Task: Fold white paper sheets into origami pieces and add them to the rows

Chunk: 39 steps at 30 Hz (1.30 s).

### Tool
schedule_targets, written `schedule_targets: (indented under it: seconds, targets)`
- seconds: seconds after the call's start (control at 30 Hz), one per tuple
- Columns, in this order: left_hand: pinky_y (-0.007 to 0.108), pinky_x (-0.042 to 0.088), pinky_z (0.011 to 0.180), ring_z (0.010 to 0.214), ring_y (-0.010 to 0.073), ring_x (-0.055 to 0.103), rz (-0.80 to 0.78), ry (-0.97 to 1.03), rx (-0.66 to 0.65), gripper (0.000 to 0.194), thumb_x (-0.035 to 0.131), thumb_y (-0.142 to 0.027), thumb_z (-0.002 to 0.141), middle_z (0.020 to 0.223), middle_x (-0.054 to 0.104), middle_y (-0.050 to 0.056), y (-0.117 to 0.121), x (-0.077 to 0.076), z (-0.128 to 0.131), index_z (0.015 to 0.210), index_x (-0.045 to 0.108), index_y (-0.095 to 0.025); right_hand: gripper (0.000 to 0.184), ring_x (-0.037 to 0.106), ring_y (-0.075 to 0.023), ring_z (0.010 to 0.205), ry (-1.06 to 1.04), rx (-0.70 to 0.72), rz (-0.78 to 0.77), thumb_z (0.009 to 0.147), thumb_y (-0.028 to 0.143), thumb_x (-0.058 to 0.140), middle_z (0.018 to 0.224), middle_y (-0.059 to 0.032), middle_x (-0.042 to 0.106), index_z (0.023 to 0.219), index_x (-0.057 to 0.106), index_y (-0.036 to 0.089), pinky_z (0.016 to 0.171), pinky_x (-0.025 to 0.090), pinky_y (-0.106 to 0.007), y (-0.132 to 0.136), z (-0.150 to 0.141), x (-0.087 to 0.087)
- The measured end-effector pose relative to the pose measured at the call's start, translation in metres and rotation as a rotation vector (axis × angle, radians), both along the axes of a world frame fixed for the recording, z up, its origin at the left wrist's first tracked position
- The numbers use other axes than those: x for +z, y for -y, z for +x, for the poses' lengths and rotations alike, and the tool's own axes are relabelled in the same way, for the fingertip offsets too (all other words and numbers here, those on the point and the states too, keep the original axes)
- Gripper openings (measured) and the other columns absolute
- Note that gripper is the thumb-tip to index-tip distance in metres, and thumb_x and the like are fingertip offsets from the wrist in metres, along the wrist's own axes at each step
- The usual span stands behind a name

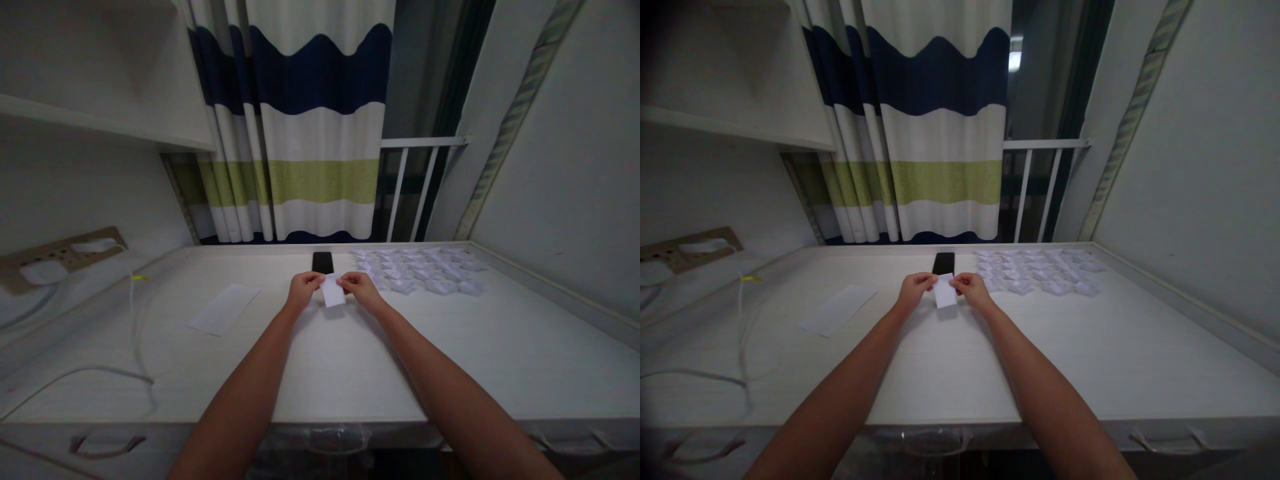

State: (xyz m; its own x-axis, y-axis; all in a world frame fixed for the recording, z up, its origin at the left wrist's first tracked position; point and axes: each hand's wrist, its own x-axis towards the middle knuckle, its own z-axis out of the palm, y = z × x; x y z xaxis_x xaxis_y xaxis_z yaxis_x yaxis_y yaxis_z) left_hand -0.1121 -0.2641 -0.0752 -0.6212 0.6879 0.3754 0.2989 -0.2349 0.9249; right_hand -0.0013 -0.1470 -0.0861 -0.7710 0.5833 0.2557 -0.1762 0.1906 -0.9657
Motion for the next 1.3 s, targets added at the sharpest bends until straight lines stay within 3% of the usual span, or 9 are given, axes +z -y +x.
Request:
schedule_targets:
  seconds: [0.3, 0.6, 0.83, 1.17, 1.3]
  targets:
    - [0.022, 0.033, 0.048, 0.047, 0.0077, 0.041, 0.025, 0.016, 0.049, 0.022, 0.063, -0.034, 0.056, 0.047, 0.051, -0.003, 0.0, 0.001, -0.003, 0.06, 0.064, -0.013, 0.031, 0.05, -0.0088, 0.051, 0.041, 0.074, -0.075, 0.05, 0.04, 0.071, 0.057, 0.0011, 0.059, 0.065, 0.063, 0.014, 0.053, 0.041, -0.024, 0.004, 0.003, 0.001]
    - [0.022, 0.034, 0.049, 0.048, 0.0082, 0.041, 0.028, 0.01, 0.062, 0.023, 0.064, -0.035, 0.057, 0.047, 0.051, -0.003, 0.0, -0.001, -0.004, 0.062, 0.065, -0.013, 0.028, 0.045, -0.0071, 0.045, 0.019, 0.064, -0.019, 0.051, 0.04, 0.07, 0.048, 0.0036, 0.054, 0.056, 0.059, 0.014, 0.048, 0.037, -0.021, -0.001, -0.001, -0.004]
    - [0.022, 0.033, 0.049, 0.048, 0.0083, 0.041, 0.044, -0.002, 0.114, 0.024, 0.063, -0.037, 0.057, 0.049, 0.051, -0.002, 0.0, -0.002, -0.008, 0.063, 0.066, -0.014, 0.031, 0.05, -0.0082, 0.047, 0.058, 0.103, -0.036, 0.053, 0.041, 0.069, 0.052, 0.0017, 0.058, 0.064, 0.062, 0.014, 0.05, 0.04, -0.022, 0.005, 0.004, 0.0]
    - [0.022, 0.034, 0.049, 0.049, 0.0087, 0.042, 0.047, -0.035, 0.135, 0.025, 0.062, -0.037, 0.058, 0.05, 0.053, -0.002, -0.001, -0.003, -0.009, 0.064, 0.066, -0.014, 0.029, 0.053, -0.0088, 0.044, 0.041, 0.103, -0.041, 0.051, 0.039, 0.071, 0.05, 0.0024, 0.057, 0.057, 0.058, 0.014, 0.047, 0.043, -0.022, 0.002, 0.001, -0.002]
    - [0.022, 0.033, 0.049, 0.049, 0.0085, 0.042, 0.069, -0.029, 0.156, 0.027, 0.06, -0.039, 0.059, 0.052, 0.053, -0.002, 0.0, -0.002, -0.009, 0.065, 0.065, -0.013, 0.029, 0.058, -0.0105, 0.048, 0.049, 0.123, -0.107, 0.05, 0.034, 0.073, 0.057, 0.0008, 0.061, 0.065, 0.059, 0.014, 0.049, 0.045, -0.022, 0.003, 0.001, -0.002]
